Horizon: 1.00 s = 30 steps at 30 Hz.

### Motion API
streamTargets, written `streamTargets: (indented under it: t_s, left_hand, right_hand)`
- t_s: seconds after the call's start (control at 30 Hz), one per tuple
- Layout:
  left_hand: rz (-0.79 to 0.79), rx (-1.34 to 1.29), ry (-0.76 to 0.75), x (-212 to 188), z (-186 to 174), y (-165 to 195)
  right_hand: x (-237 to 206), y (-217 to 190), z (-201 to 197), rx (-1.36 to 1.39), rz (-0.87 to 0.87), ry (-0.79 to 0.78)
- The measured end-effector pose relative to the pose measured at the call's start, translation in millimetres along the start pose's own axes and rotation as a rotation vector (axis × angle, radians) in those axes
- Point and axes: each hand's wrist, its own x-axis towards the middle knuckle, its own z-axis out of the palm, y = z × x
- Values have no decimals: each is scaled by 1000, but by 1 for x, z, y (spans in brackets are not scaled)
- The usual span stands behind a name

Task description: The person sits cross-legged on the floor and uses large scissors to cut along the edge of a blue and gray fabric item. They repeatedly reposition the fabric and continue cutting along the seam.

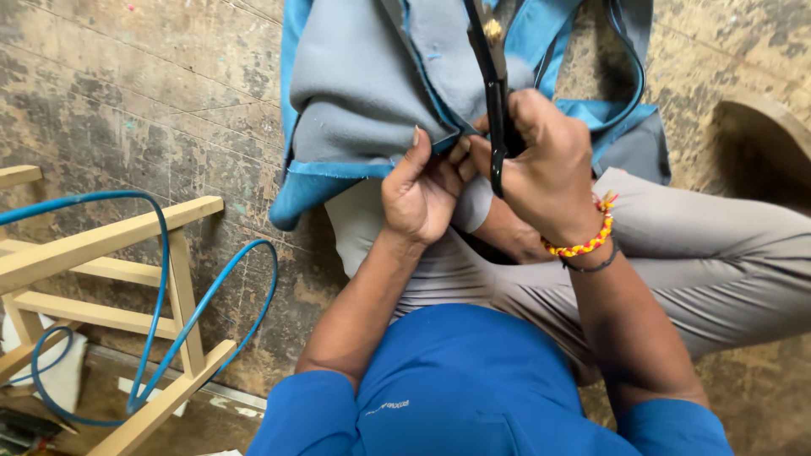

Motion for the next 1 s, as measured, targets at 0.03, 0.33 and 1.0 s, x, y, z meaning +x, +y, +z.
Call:
streamTargets:
  t_s: [0.03,0.33,1.0]
  left_hand:
    - [14,46,20,-1,3,-1]
    - [79,456,463,8,26,-26]
    - [229,597,368,12,42,-5]
  right_hand:
    - [1,2,3,47,-7,0]
    - [-13,13,31,504,336,185]
    - [-5,21,16,546,261,132]
